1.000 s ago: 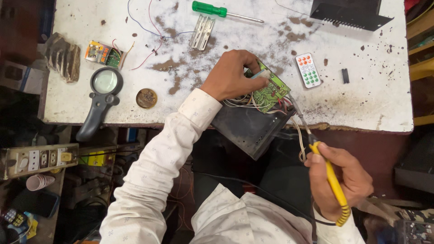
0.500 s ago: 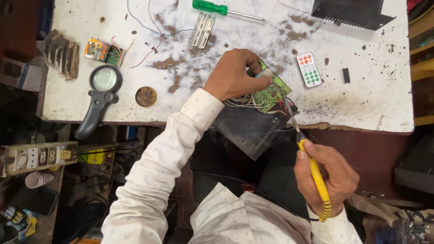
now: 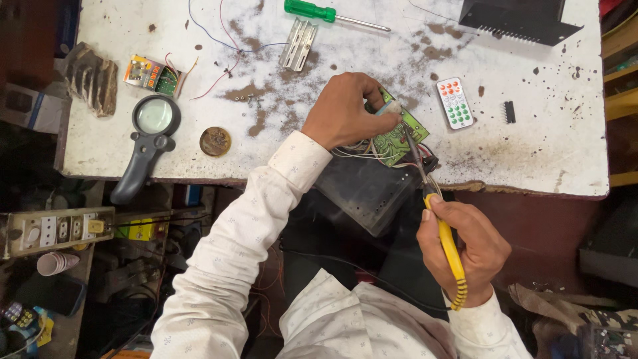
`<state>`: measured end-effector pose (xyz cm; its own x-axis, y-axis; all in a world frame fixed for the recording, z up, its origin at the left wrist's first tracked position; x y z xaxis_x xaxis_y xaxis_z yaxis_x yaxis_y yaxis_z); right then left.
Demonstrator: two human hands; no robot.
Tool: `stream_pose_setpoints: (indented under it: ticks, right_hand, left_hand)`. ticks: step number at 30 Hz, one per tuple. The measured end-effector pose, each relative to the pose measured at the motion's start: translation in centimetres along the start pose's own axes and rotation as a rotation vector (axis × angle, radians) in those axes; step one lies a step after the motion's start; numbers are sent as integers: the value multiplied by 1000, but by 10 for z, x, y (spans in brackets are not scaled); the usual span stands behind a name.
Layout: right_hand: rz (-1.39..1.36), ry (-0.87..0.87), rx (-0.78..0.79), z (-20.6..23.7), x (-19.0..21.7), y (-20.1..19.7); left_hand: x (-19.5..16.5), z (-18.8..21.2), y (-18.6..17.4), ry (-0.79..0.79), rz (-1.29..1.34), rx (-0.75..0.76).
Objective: The person uses a magnifying glass to inspect a circuit board and then applies a soldering iron to specific points on the board. They also use pliers to strip a small white component and continue soldering the circuit board.
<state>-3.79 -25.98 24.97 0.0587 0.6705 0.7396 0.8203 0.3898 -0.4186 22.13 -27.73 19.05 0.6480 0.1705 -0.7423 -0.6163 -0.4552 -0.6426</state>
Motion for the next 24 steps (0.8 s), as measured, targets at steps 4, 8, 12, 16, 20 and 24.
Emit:
stream_pose_setpoints:
  ticks: [4,8,12,16,20,24]
  right_hand:
    - [34,-25,5,-2,2,1]
    - [12,-23,8,-2,4,2]
    - [44,-29,14,-3,4,4]
    - [62,-57,8,-3,7,3]
    - [49,-34,23,-4,6,5]
    - [82,-47,16,-4,7,6]
  left_hand:
    - [1,0,1,-13,7,6]
    - [3,1,1,-20,0,1]
    - [3,1,0,-12,-6,-12]
    - [4,1,0,-12,-12,-16]
    - [6,1,1,-6,-18,-22]
    - [0,0,-2,55,-6,-59]
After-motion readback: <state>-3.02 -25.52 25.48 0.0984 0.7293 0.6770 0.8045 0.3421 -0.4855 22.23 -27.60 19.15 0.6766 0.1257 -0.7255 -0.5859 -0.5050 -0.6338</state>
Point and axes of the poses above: each hand's wrist, its own z-axis away from the middle knuckle, its own y-axis out of the palm, x = y × z, the point moved 10 cm from there along -z, towards the middle knuckle, and after that the axes turned 6 degrees about -z, right-handed, at the moved point
